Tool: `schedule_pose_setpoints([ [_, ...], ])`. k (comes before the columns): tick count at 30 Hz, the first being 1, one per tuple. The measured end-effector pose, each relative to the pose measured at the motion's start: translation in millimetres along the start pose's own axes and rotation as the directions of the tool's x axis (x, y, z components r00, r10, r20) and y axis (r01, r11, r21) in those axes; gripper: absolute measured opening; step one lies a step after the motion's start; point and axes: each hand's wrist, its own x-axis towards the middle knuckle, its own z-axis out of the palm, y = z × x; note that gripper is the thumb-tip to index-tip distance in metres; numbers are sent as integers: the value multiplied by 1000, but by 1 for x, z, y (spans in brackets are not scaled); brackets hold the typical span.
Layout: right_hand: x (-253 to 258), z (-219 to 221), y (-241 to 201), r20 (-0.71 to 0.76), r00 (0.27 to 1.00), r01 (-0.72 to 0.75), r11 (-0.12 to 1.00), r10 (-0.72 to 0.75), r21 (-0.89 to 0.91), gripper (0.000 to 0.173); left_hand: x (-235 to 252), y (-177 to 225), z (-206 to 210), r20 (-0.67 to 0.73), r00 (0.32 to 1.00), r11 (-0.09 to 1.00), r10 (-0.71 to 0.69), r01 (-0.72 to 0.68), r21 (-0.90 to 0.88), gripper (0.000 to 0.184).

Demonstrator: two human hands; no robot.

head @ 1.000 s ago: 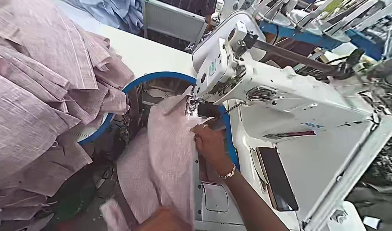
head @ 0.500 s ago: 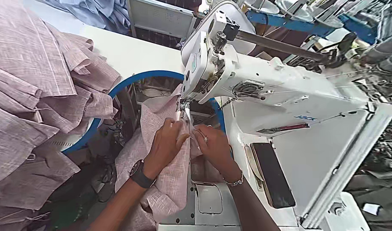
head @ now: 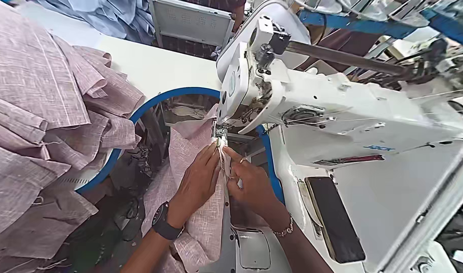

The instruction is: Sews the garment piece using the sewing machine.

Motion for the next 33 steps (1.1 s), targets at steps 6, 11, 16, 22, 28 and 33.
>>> schedule_pose_setpoints([
  [6,17,31,-1,-60,981,-150,917,185,369,18,-4,-6,4,-90,995,985,37,-51,-162,40],
  [11,15,42,-12,-282,946,-138,986,160,98,31,3,-3,7,-141,990,992,12,-29,-120,30],
  [16,18,38,-6,-188,948,-181,919,258,350,16,5,-2,12,-175,985,994,0,-20,-111,28],
  [22,20,41,-9,-251,955,-142,987,156,75,23,8,-4,15,-172,985,993,-13,-8,-118,27],
  [28,25,42,-17,-353,935,-127,967,42,-221,25,16,-15,15,-244,967,981,-67,19,-192,31],
  [33,-67,-24,-56,-234,957,-239,919,169,-315,24,-31,44,-54,313,867,862,-387,461,-210,68],
])
